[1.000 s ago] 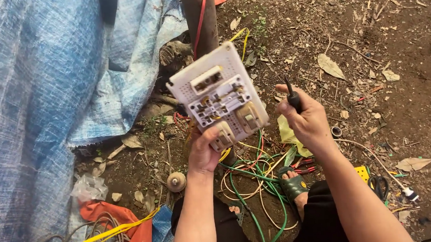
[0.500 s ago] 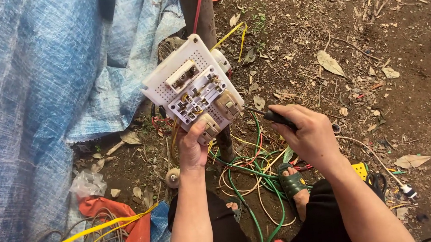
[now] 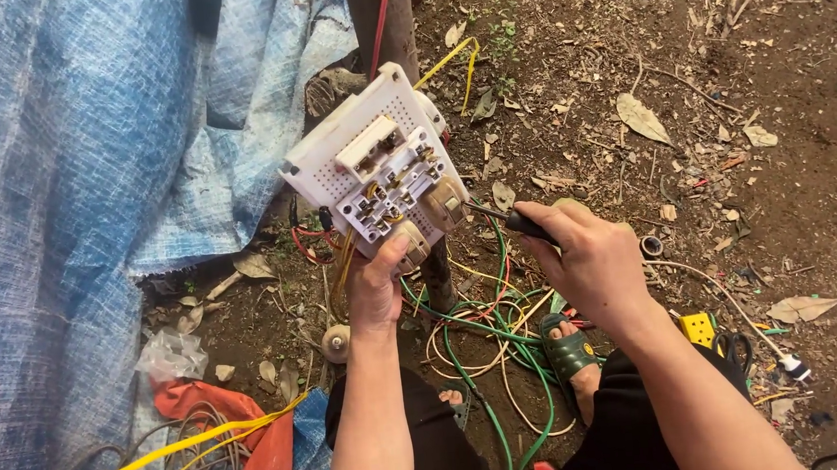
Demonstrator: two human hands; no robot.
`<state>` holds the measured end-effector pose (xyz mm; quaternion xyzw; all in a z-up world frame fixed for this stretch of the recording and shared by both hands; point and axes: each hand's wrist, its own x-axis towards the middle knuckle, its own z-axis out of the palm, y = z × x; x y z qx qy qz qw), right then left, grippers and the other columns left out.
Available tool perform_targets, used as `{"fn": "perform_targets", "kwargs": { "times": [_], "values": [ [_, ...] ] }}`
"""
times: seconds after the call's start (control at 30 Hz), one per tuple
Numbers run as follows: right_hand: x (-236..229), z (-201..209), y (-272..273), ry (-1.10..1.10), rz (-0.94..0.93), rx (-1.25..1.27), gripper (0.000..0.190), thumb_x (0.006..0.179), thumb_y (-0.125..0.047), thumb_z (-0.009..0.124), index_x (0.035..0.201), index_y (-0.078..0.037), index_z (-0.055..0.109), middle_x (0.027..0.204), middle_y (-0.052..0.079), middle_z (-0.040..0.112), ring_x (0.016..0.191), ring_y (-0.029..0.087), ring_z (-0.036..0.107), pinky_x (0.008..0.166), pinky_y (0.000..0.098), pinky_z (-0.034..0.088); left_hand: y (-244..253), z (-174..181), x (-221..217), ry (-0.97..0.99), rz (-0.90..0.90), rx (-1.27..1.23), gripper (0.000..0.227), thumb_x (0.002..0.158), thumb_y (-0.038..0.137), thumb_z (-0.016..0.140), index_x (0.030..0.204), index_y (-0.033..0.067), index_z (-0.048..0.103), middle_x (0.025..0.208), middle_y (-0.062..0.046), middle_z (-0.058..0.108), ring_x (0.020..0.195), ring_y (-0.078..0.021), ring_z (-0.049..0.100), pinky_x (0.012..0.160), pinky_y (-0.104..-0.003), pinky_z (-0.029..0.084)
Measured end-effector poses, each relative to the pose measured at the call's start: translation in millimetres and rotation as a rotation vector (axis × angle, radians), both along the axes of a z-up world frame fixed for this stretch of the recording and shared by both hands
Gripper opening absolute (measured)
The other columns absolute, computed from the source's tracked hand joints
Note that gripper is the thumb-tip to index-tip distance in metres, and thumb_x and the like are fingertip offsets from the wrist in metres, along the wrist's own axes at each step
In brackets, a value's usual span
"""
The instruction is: Using a manual screwdriver to adjust screws on an electrical circuit board for repair or assembly.
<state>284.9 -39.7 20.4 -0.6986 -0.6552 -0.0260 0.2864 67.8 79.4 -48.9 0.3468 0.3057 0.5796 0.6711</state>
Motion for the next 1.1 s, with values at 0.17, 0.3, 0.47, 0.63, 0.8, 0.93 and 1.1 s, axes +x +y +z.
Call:
{"fn": "perform_targets", "kwargs": {
  "times": [0.17,0.3,0.47,0.63,0.8,0.93,1.1],
  "values": [
    [-7,0,-2,-0.208,-0.059,0.004,0.036,0.089,-0.030,0.078,0.124,-0.024,0.073,0.090,0.000,0.071,0.075,0.022,0.073,0.060,0.0359,0.060,-5,27,5,0.057,0.002,0.096,0.064,0.074,0.001,0.082,0.133,0.0066,0.059,0.119,-0.016,0.070,0.107,-0.0236,0.068,0.083,-0.044,0.065],
    [-14,-7,-4,-0.253,-0.075,-0.053,0.028,0.098,-0.027,0.064,0.126,-0.025,0.065,0.089,0.003,0.072,0.075,0.024,0.075,0.062,0.0349,0.061,1,11,3,0.041,0.014,0.224,0.058,0.073,-0.007,0.083,0.126,0.0031,0.064,0.109,-0.016,0.073,0.096,-0.0236,0.072,0.079,-0.048,0.066],
    [-22,-21,0,-0.165,-0.071,-0.073,0.023,0.097,-0.026,0.067,0.120,-0.019,0.067,0.084,0.009,0.074,0.069,0.028,0.076,0.059,0.0398,0.061,4,-5,-3,0.096,0.025,0.251,0.053,0.069,-0.010,0.084,0.119,0.0032,0.070,0.103,-0.013,0.075,0.092,-0.0178,0.071,0.077,-0.042,0.065],
    [-24,-3,2,0.030,-0.070,-0.281,0.023,0.098,-0.025,0.065,0.117,-0.016,0.073,0.083,0.012,0.077,0.070,0.029,0.077,0.061,0.0379,0.061,2,17,-2,0.146,-0.009,0.268,0.052,0.066,-0.008,0.085,0.115,0.0035,0.070,0.098,-0.015,0.076,0.086,-0.0188,0.073,0.072,-0.038,0.067],
    [-19,19,7,0.483,-0.073,-0.469,0.029,0.099,-0.023,0.061,0.117,-0.006,0.074,0.083,0.021,0.078,0.079,0.039,0.077,0.072,0.0495,0.061,-1,24,0,0.183,-0.023,0.283,0.051,0.068,-0.002,0.086,0.116,0.0049,0.069,0.101,-0.016,0.075,0.085,-0.0216,0.072,0.074,-0.039,0.067],
    [-21,-6,5,0.042,-0.129,-0.325,0.034,0.104,-0.037,0.055,0.125,-0.017,0.072,0.098,0.013,0.077,0.083,0.036,0.076,0.070,0.0492,0.061,-1,21,0,0.226,-0.026,0.252,0.048,0.071,0.006,0.088,0.115,0.0031,0.069,0.100,-0.016,0.073,0.083,-0.0205,0.070,0.075,-0.038,0.066],
    [-27,-19,4,-0.266,-0.088,-0.155,0.038,0.098,-0.022,0.062,0.137,-0.023,0.061,0.080,0.006,0.063,0.064,0.028,0.072,0.055,0.0403,0.061,0,23,0,0.195,-0.019,0.279,0.050,0.070,0.001,0.086,0.116,0.0059,0.068,0.102,-0.013,0.074,0.086,-0.0202,0.071,0.080,-0.039,0.065]
  ]
}}
